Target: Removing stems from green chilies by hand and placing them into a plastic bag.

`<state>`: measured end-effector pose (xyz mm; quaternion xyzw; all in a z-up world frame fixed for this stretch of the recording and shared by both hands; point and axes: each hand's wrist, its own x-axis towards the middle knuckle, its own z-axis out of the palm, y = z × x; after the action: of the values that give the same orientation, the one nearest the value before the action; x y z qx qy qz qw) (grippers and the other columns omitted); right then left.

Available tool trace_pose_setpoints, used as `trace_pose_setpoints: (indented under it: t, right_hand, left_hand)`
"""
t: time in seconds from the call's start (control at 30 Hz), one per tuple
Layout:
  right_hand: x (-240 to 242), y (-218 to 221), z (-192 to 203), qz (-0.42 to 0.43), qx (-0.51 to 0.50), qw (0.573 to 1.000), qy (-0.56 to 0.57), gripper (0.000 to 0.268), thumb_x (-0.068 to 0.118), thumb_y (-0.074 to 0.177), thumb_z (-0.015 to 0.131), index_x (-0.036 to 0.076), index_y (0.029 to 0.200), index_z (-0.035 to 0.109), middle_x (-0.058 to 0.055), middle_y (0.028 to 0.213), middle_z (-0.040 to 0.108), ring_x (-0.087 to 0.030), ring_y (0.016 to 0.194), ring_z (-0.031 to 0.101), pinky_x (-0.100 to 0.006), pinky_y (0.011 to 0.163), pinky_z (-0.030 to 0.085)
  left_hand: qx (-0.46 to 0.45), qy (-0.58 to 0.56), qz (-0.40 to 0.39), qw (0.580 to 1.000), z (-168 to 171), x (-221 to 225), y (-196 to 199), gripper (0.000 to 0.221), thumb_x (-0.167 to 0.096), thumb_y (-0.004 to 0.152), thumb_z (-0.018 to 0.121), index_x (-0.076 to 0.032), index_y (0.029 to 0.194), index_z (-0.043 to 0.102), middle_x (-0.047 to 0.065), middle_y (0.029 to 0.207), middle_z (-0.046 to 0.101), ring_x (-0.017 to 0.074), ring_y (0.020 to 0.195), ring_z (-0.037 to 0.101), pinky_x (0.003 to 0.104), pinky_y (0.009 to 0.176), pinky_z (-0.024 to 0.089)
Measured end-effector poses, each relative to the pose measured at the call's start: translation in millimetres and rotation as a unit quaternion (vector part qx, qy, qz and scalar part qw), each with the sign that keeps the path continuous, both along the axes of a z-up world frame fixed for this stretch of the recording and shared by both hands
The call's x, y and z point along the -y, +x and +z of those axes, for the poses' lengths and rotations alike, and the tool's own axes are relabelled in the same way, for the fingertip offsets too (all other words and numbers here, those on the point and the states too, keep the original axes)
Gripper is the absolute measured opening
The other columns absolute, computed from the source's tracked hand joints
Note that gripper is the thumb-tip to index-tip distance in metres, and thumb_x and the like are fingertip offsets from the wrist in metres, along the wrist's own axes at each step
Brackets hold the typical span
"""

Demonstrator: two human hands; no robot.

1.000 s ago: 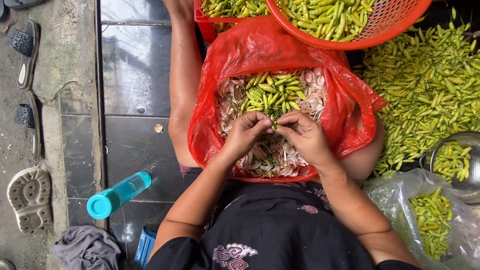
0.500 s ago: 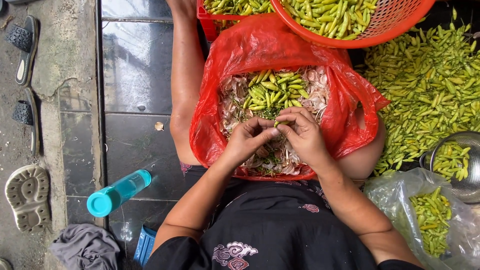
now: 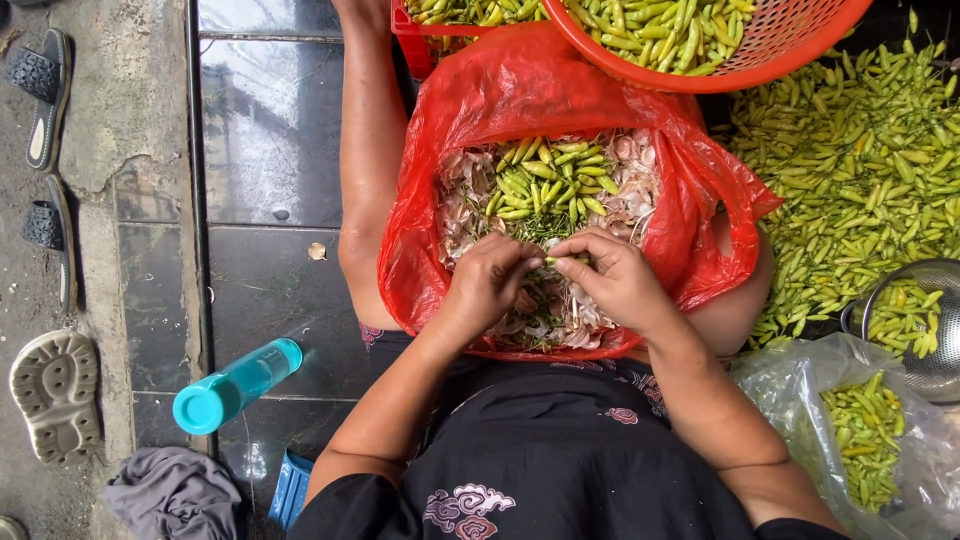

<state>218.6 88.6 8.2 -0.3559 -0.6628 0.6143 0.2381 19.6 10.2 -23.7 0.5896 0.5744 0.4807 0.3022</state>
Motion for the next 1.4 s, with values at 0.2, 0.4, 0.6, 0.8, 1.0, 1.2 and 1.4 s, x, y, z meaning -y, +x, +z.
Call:
trace_pose_setpoints:
  t: [0.2, 0.4, 0.6, 0.8, 1.0, 1.2, 1.4]
  right_hand:
    - [-3.4, 11.0, -13.5, -0.006, -0.110, 0.960, -0.259, 0.012, -0.005, 0.097, 0.062, -0.005, 0.106, 0.070, -0.006, 0.097, 0.069, -0.007, 0.076, 0.066, -0.015, 0.061, 0.055]
    - [3.9, -1.0, 4.7, -0.012, -0.057, 0.998, 0.004, 0.012, -0.003, 0.093, 0.072, -0.005, 0.105, 0.073, -0.011, 0.096, 0.067, -0.013, 0.082, 0.067, -0.026, 0.071, 0.058]
    - [13.9, 0.5, -16.1, -0.054, -0.059, 0.994, 0.077, 0.012, 0.000, 0.090, 0.078, -0.003, 0.102, 0.076, -0.012, 0.095, 0.070, -0.015, 0.084, 0.070, -0.029, 0.076, 0.058]
    - [24.7, -2.7, -17.2, -0.055, -0.130, 0.986, -0.084, 0.012, -0.007, 0.091, 0.072, -0.007, 0.103, 0.072, -0.012, 0.092, 0.066, -0.012, 0.078, 0.068, -0.025, 0.069, 0.062]
    - [35.2, -0.8, -25.5, -0.085, -0.161, 0.958, -0.220, 0.011, -0.005, 0.092, 0.071, -0.006, 0.103, 0.069, -0.009, 0.095, 0.067, -0.010, 0.077, 0.070, -0.022, 0.067, 0.063]
    - [31.6, 3.8, -42.0, -0.081, -0.184, 0.922, -0.330, 0.011, -0.004, 0.094, 0.070, -0.004, 0.105, 0.070, -0.009, 0.089, 0.070, -0.016, 0.076, 0.073, -0.025, 0.067, 0.063]
    - [12.0, 14.0, -55.8, -0.071, -0.264, 0.853, -0.444, 0.010, -0.001, 0.097, 0.064, 0.001, 0.105, 0.069, -0.012, 0.093, 0.067, -0.020, 0.080, 0.073, -0.028, 0.069, 0.063]
  left_hand:
    - [0.326, -0.106, -0.065, 0.937, 14.5, 6.5, 6.3, 0.011, -0.011, 0.101, 0.065, -0.006, 0.099, 0.075, 0.002, 0.078, 0.075, 0.0070, 0.081, 0.063, 0.028, 0.080, 0.053]
    - [0.278, -0.151, -0.067, 0.946, 22.2, 8.2, 2.9, 0.014, -0.017, 0.099, 0.071, -0.004, 0.103, 0.074, 0.006, 0.075, 0.075, 0.0092, 0.069, 0.069, 0.024, 0.068, 0.055]
    - [0.277, -0.134, -0.055, 0.950, 19.9, 9.3, 7.7, 0.017, -0.013, 0.091, 0.079, 0.000, 0.102, 0.075, 0.010, 0.071, 0.074, 0.0140, 0.059, 0.072, 0.025, 0.062, 0.056]
    - [0.364, -0.154, -0.032, 0.918, -2.3, 21.4, 15.9, 0.009, -0.007, 0.092, 0.077, 0.000, 0.098, 0.076, 0.007, 0.073, 0.074, 0.0089, 0.067, 0.067, 0.023, 0.063, 0.055]
    - [0.464, -0.170, -0.011, 0.869, -12.0, 30.3, 23.3, 0.007, -0.003, 0.093, 0.076, 0.003, 0.097, 0.075, 0.009, 0.072, 0.072, 0.0100, 0.067, 0.065, 0.025, 0.064, 0.056]
    - [0.466, -0.171, -0.027, 0.868, -13.3, 32.3, 21.3, 0.006, -0.005, 0.094, 0.075, 0.001, 0.096, 0.076, 0.009, 0.074, 0.073, 0.0094, 0.069, 0.067, 0.024, 0.066, 0.057]
    - [0.385, -0.162, -0.067, 0.906, -1.1, 21.8, 6.0, 0.011, -0.005, 0.091, 0.078, 0.002, 0.099, 0.075, 0.012, 0.073, 0.074, 0.0116, 0.068, 0.070, 0.024, 0.065, 0.058]
